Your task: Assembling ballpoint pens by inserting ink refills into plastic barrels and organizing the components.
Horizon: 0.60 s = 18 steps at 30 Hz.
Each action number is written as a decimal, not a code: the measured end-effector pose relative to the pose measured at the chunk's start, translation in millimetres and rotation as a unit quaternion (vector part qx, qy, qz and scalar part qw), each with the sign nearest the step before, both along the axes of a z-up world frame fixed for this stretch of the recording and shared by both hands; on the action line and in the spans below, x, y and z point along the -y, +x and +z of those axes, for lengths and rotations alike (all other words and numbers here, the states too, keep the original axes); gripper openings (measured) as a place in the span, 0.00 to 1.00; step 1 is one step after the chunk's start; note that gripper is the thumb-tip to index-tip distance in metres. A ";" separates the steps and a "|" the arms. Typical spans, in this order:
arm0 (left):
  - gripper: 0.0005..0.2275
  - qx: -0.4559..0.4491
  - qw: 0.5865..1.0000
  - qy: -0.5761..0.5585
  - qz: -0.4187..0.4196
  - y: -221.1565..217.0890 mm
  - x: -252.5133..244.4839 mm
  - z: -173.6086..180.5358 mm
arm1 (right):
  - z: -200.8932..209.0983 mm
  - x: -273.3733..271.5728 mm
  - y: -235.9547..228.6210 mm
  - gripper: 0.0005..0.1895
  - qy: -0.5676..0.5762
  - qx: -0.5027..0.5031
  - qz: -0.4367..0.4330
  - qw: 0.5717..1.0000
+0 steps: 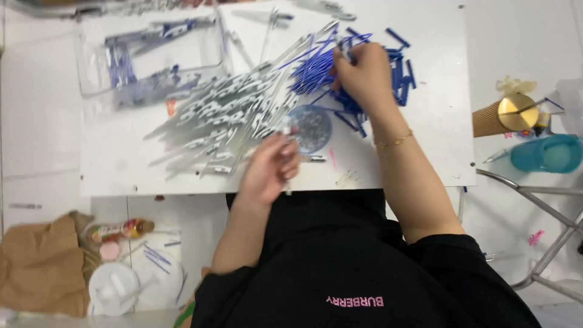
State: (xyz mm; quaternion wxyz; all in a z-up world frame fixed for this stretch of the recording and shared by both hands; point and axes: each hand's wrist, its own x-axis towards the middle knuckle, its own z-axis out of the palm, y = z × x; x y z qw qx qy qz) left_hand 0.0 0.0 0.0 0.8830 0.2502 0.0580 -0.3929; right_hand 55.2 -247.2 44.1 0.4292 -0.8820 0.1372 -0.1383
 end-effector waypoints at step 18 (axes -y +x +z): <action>0.10 0.609 0.430 0.660 0.089 97.4 -110.9 52.6 | -20.2 8.8 3.5 0.15 -0.186 0.011 -0.039 0.982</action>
